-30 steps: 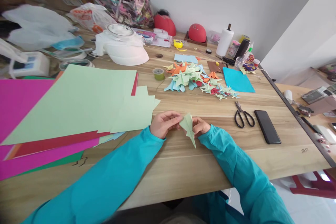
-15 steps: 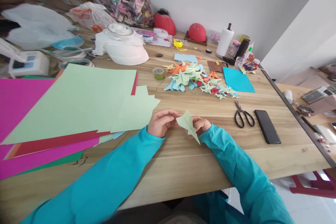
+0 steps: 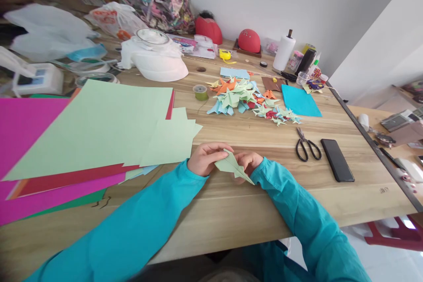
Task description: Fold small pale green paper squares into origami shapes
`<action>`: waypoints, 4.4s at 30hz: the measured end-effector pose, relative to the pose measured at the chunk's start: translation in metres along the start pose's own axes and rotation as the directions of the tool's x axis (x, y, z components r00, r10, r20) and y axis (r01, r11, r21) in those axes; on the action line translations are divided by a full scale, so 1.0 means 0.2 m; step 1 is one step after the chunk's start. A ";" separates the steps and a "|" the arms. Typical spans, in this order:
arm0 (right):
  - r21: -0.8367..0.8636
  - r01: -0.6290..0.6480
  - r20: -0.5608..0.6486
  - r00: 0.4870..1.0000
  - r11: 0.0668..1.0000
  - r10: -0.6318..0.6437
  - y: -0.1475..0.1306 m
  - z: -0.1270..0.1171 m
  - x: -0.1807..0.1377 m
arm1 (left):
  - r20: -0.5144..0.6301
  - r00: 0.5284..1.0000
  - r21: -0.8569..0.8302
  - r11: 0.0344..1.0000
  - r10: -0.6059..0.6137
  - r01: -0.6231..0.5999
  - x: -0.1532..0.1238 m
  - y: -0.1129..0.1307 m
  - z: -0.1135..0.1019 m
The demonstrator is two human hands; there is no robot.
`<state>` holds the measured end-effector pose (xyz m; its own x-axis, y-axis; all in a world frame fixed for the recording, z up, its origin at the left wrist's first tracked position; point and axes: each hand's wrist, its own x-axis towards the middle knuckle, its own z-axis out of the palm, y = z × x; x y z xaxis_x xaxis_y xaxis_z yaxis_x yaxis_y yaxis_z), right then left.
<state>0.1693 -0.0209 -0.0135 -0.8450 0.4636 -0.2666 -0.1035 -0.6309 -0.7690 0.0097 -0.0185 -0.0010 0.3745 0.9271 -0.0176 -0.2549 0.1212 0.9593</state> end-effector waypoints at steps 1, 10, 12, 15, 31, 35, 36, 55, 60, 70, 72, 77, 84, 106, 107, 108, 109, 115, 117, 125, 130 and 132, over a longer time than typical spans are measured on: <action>-0.003 0.001 0.003 1.000 1.000 -0.001 0.00 0.00 0.00 | -0.004 1.000 -0.015 1.000 -0.004 0.004 0.00 0.00 0.00; 0.029 0.028 -0.015 1.000 0.999 -0.027 0.00 0.00 0.00 | 0.006 0.996 -0.179 0.980 -0.088 0.088 0.00 0.01 0.00; 0.043 0.035 -0.025 0.999 0.998 -0.033 0.00 0.00 0.00 | 0.001 0.997 -0.192 0.978 -0.081 0.080 0.00 0.02 0.00; 0.052 0.079 -0.062 0.995 0.996 -0.075 -0.01 0.01 0.00 | -0.008 0.998 -0.244 0.967 -0.070 0.066 0.00 0.02 0.01; -0.091 0.478 -0.449 0.764 0.874 -0.465 -0.02 -0.03 0.02 | -0.138 0.990 -0.335 0.942 -0.017 -0.030 0.03 0.02 -0.02; -0.522 0.523 -0.646 0.274 0.674 -0.713 -0.03 -0.06 0.04 | -0.245 0.968 -0.320 0.947 -0.053 -0.030 0.05 0.01 -0.04; -0.586 0.485 -0.632 0.227 0.649 -0.740 -0.03 -0.06 0.04 | -0.265 0.962 -0.317 0.948 -0.069 -0.019 0.05 0.00 -0.04; -0.848 0.279 -0.328 0.391 0.450 -0.860 0.03 0.03 0.01 | -0.264 0.959 -0.321 0.947 -0.103 0.013 0.08 -0.02 -0.07; -0.885 0.151 -0.354 0.399 0.441 -0.846 0.03 0.04 0.01 | -0.294 0.951 -0.327 0.945 -0.094 -0.008 0.10 -0.02 -0.08; -0.930 -0.040 -0.357 0.341 0.366 -0.870 0.05 0.02 0.04 | -0.334 0.938 -0.340 0.940 -0.095 -0.027 0.13 0.00 -0.11; -0.923 -0.065 -0.378 0.340 0.379 -0.861 0.06 0.01 0.04 | -0.336 0.936 -0.358 0.933 -0.102 -0.027 0.14 0.01 -0.12; -0.915 -0.105 -0.401 0.342 0.389 -0.850 0.08 0.01 0.05 | -0.345 0.930 -0.391 0.920 -0.124 -0.023 0.16 0.00 -0.14; -0.839 -0.230 -0.537 0.204 0.493 -0.819 -0.01 -0.04 0.16 | -0.409 0.904 -0.409 0.910 -0.120 -0.064 0.19 0.00 -0.16; -0.673 -0.671 -0.556 0.181 0.311 -0.811 -0.30 -0.08 0.40 | -0.429 0.896 -0.368 0.928 -0.117 -0.055 0.20 0.00 -0.18; -0.696 -0.657 -0.532 0.202 0.289 -0.822 -0.27 -0.07 0.37 | -0.434 0.894 -0.364 0.930 -0.113 -0.059 0.20 0.00 -0.19; -0.718 -0.646 -0.508 0.232 0.259 -0.830 -0.24 -0.06 0.33 | -0.437 0.893 -0.354 0.933 -0.103 -0.066 0.20 0.00 -0.19; -0.735 -0.634 -0.487 0.248 0.240 -0.838 -0.20 -0.05 0.29 | -0.441 0.893 -0.338 0.938 -0.090 -0.072 0.20 0.00 -0.19; -0.811 -0.530 -0.392 0.180 0.246 -0.902 0.01 -0.10 -0.02 | -0.447 0.893 -0.105 0.990 0.042 -0.099 0.19 0.01 -0.18; -0.810 -0.472 -0.449 0.117 0.348 -0.886 0.02 -0.14 -0.08 | -0.431 0.894 0.024 0.992 0.119 -0.120 0.18 0.01 -0.16; -0.841 -0.368 -0.466 0.120 0.397 -0.876 -0.02 -0.23 -0.08 | -0.194 0.873 0.644 0.729 0.447 -0.230 0.13 0.00 -0.14; -0.847 -0.335 -0.483 0.159 0.413 -0.861 -0.02 -0.21 -0.08 | -0.357 0.887 0.926 0.234 0.292 0.296 0.11 0.16 -0.38; -0.839 -0.315 -0.505 0.150 0.443 -0.850 -0.02 -0.20 -0.07 | -0.576 0.799 0.817 0.140 0.173 0.559 0.11 0.22 -0.49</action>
<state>0.2017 0.0002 -0.0298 0.2264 0.9197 0.3206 0.6608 0.0968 -0.7443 -0.0808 0.0413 0.0126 -0.2583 0.9660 -0.0108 0.9024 0.2452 0.3542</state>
